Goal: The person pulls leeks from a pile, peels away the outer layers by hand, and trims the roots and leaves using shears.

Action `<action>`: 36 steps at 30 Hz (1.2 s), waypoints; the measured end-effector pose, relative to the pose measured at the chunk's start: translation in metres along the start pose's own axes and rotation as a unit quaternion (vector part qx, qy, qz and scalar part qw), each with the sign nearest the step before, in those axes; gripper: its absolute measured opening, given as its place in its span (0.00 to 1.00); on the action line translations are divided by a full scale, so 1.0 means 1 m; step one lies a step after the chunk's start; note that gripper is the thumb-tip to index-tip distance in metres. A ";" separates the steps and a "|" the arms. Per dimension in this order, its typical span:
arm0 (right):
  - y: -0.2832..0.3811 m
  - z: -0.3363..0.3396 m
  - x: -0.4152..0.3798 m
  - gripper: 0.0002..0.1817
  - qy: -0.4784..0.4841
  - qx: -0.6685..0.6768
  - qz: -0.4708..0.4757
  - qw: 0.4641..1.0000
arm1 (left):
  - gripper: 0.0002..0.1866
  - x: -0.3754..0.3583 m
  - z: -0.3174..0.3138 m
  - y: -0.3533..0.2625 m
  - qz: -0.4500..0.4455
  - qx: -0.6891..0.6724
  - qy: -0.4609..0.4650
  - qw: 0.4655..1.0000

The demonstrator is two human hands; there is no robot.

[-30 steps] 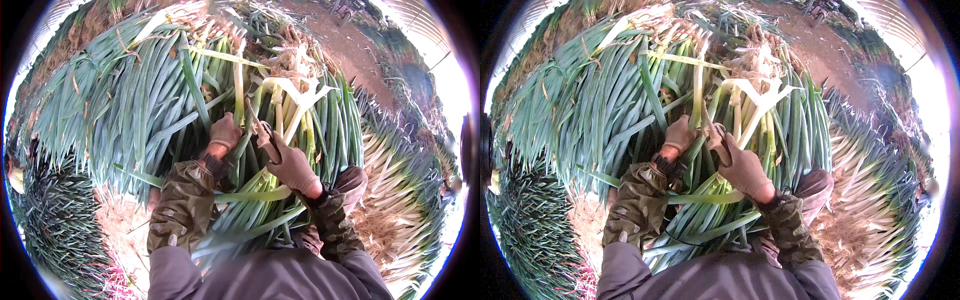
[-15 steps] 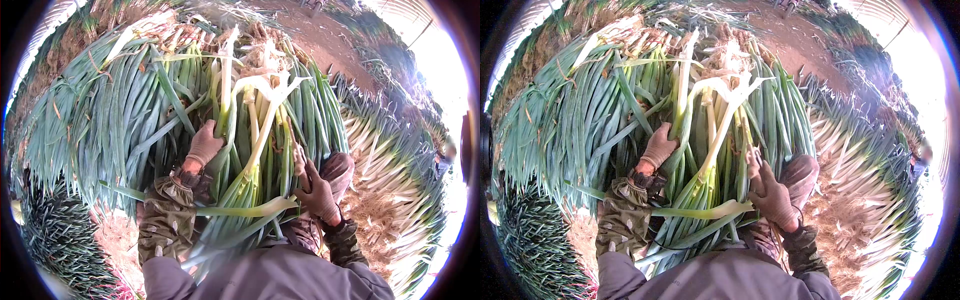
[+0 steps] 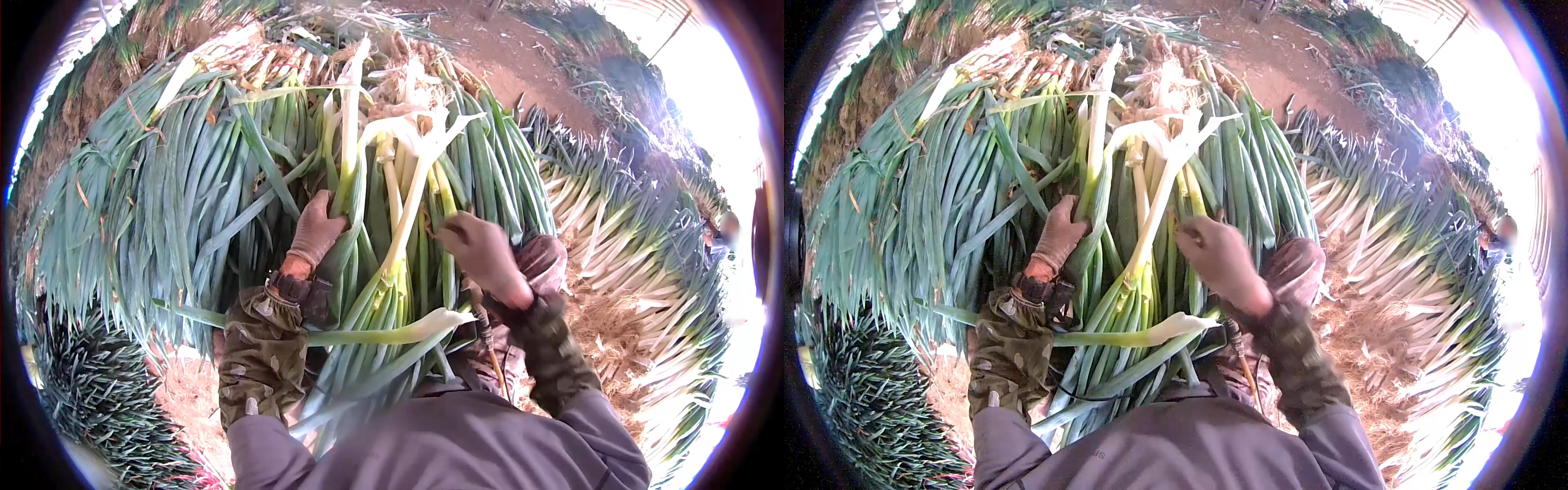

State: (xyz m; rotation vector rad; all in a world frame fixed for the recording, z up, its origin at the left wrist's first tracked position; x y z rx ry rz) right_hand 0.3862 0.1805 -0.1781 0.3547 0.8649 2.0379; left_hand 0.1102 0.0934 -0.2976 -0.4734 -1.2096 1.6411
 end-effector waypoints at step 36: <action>0.074 0.090 0.240 0.24 -0.047 -0.027 0.103 0.993 | 0.15 0.017 0.069 -0.028 -0.029 -0.333 -0.113 0.936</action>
Point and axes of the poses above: each hand's wrist, its own x-axis towards the middle knuckle, its own z-axis out of the back of the hand, y = z × x, the point moved 8 cm from there along x, towards the middle knuckle, and after that the axes turned 8 degrees about -z, right-handed, at the moved point
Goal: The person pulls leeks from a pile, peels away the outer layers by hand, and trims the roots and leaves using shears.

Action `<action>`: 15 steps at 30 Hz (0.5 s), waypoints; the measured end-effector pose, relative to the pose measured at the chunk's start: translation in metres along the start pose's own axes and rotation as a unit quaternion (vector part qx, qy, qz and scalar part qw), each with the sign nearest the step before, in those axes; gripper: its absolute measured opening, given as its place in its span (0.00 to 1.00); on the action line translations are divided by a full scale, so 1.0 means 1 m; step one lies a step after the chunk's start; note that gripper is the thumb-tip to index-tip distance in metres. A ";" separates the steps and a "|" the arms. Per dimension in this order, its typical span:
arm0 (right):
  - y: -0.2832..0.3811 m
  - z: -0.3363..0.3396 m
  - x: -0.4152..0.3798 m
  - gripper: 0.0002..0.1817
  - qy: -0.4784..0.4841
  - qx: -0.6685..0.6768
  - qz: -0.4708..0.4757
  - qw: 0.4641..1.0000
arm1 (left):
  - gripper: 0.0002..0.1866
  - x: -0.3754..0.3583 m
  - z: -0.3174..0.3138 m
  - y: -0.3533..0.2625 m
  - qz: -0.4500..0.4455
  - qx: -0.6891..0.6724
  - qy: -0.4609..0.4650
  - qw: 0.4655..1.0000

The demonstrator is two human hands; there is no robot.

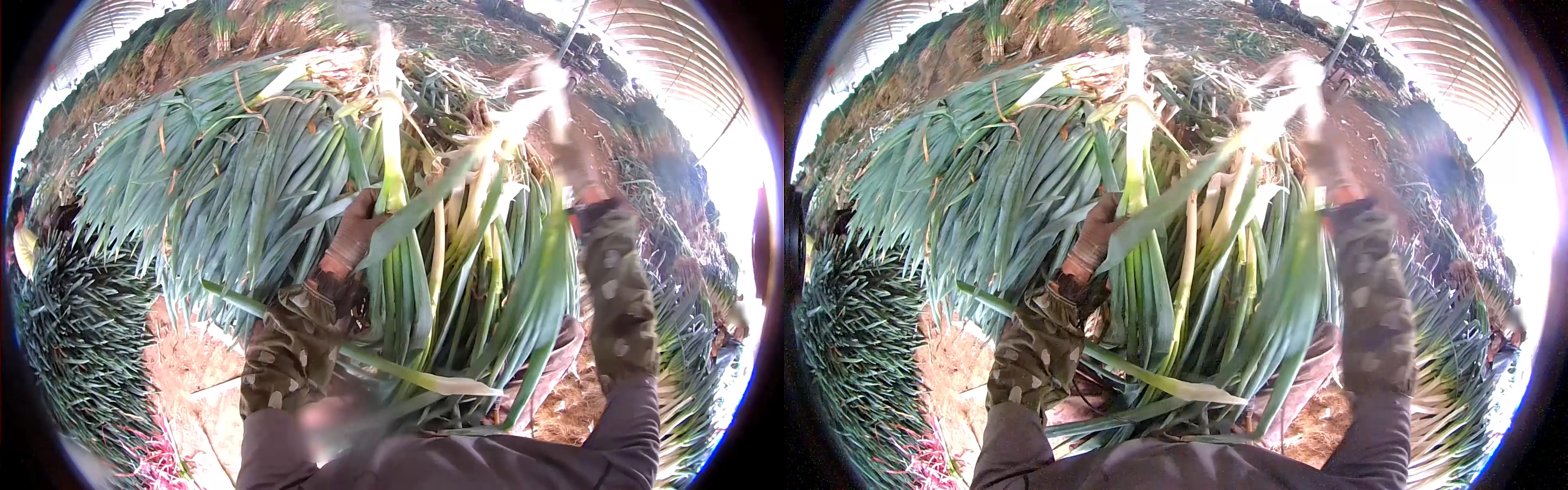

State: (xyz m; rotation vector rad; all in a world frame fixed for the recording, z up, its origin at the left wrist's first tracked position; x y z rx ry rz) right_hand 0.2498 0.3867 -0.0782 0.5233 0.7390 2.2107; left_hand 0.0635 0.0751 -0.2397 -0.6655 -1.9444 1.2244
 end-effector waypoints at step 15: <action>-0.153 0.218 -0.084 0.35 -0.049 -0.285 -0.127 0.949 | 0.20 -0.016 -0.154 -0.046 0.016 -0.075 0.074 0.994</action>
Point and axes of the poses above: each hand's wrist, its own x-axis towards the middle knuckle, its own z-axis out of the back of the hand, y = z × x, the point moved 8 cm from there along x, towards the middle knuckle, and after that the axes turned 8 degrees about -z, right-handed, at the moved point
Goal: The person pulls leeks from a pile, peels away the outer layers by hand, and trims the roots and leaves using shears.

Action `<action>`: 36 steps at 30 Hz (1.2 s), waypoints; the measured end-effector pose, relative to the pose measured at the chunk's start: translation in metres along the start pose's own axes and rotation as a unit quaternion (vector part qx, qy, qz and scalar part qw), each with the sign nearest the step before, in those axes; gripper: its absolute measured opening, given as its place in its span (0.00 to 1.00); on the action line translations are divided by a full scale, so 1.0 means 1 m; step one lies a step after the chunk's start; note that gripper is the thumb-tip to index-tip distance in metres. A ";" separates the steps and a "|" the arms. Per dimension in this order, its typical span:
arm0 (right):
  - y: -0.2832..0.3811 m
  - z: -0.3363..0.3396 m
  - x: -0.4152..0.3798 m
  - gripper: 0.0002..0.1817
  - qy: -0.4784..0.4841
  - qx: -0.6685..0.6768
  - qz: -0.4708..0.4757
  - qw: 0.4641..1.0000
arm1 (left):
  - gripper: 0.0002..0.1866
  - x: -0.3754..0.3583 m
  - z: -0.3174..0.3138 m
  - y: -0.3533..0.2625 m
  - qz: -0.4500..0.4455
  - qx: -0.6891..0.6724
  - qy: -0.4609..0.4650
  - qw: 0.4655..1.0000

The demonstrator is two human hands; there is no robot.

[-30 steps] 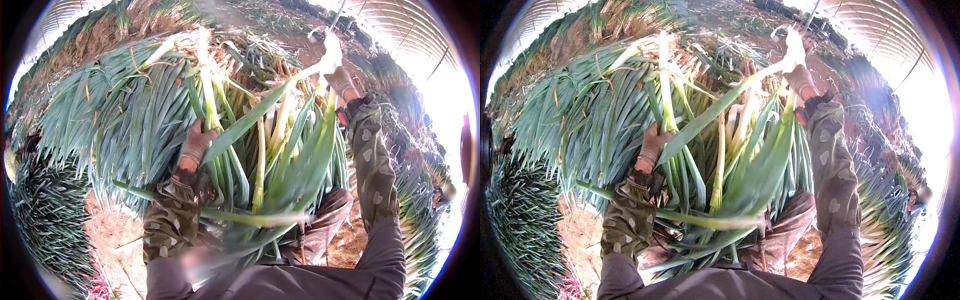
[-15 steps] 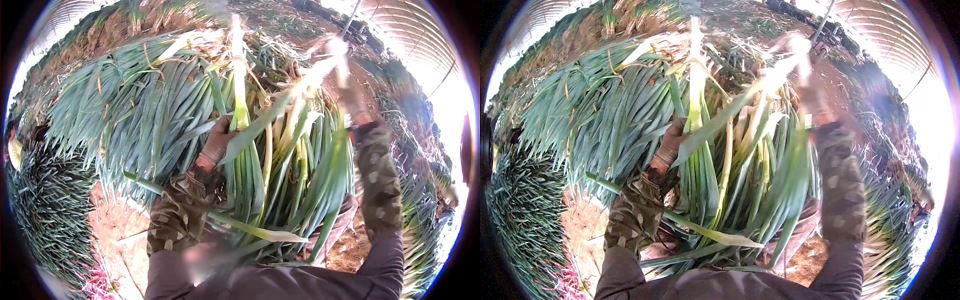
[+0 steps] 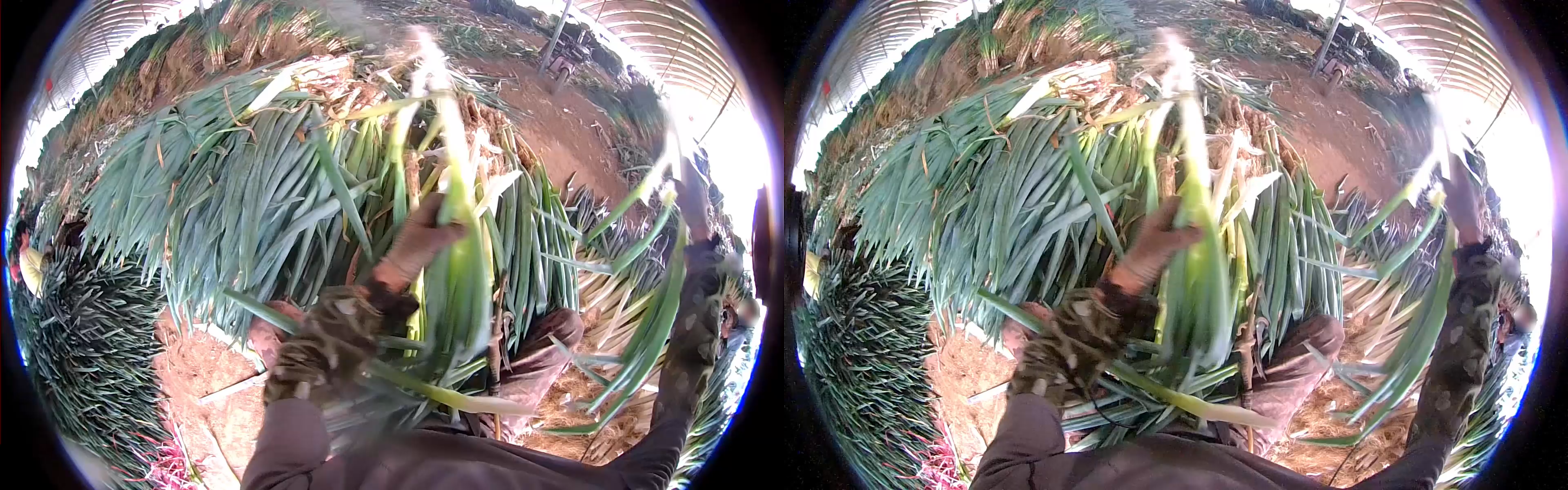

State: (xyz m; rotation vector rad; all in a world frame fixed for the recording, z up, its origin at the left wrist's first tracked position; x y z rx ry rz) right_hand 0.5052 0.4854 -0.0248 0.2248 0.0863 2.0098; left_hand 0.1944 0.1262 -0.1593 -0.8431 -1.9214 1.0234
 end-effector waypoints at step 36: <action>0.164 -0.050 -0.152 0.49 0.099 0.155 0.222 0.958 | 0.39 0.113 -0.039 -0.090 -0.282 0.503 -0.026 0.817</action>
Point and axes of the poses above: each hand's wrist, its own x-axis towards the middle knuckle, its own z-axis out of the back of the hand, y = z × x, the point moved 8 cm from there along x, towards the middle knuckle, and after that the axes turned 8 degrees about -z, right-handed, at the moved point
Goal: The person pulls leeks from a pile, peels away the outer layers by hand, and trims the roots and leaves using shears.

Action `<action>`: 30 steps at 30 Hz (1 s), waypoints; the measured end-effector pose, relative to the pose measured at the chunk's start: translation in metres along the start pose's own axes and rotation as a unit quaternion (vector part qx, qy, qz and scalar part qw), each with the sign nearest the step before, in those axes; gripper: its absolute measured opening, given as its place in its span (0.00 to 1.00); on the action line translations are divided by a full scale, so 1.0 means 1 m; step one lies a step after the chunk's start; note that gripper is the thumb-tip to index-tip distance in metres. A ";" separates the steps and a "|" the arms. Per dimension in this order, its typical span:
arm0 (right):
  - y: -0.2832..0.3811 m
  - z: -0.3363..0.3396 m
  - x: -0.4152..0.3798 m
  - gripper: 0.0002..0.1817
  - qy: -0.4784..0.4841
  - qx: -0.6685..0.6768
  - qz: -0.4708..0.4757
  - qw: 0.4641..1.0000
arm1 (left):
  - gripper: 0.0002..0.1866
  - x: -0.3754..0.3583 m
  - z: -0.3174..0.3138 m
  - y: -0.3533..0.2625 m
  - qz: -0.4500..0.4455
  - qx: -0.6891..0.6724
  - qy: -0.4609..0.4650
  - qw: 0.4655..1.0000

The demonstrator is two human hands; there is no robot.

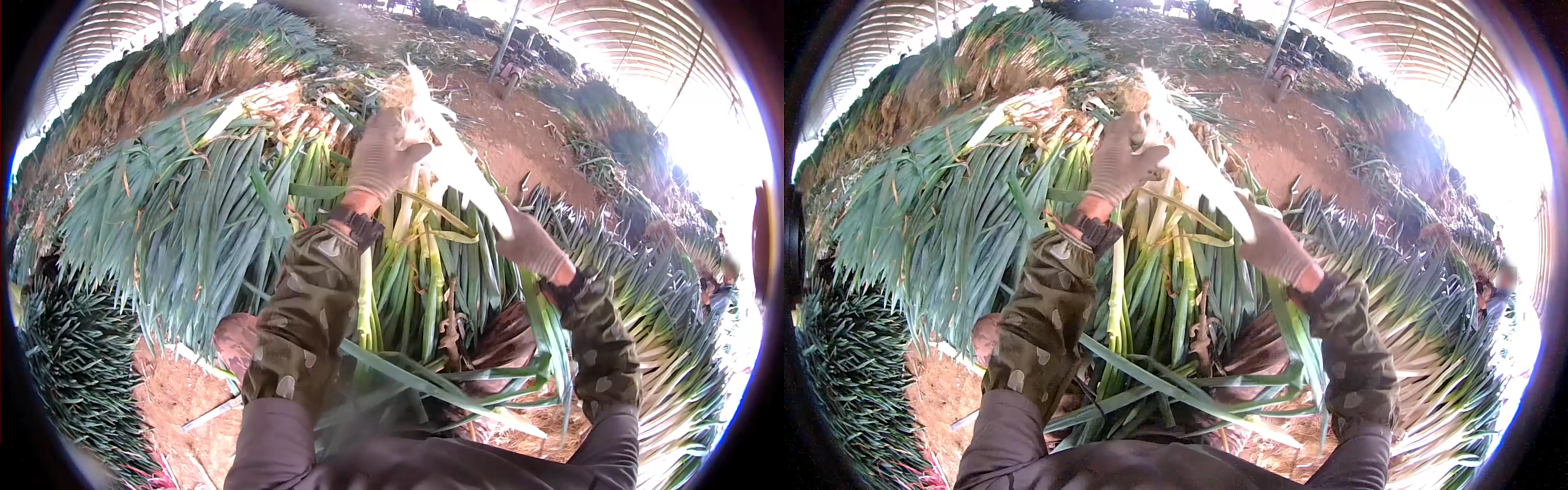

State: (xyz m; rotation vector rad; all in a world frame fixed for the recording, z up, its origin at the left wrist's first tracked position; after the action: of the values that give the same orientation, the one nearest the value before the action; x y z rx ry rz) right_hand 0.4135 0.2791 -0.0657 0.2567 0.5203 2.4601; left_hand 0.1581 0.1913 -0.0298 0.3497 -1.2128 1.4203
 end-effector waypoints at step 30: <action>-0.009 -0.055 -0.105 0.24 0.094 0.162 -0.158 0.970 | 0.08 -0.040 0.065 0.143 0.329 -0.211 -0.361 0.846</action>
State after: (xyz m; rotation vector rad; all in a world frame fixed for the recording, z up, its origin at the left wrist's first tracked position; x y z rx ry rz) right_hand 0.4853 0.2064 -0.1258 0.0608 0.9689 2.0924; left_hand 0.0189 0.1479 -0.0999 0.1516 -2.3953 1.5699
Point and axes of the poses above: each hand's wrist, its own x-axis towards the middle knuckle, its own z-axis out of the back of the hand, y = z × x, the point moved 8 cm from there along x, towards the middle knuckle, and after that the axes turned 8 degrees about -z, right-handed, at the moved point
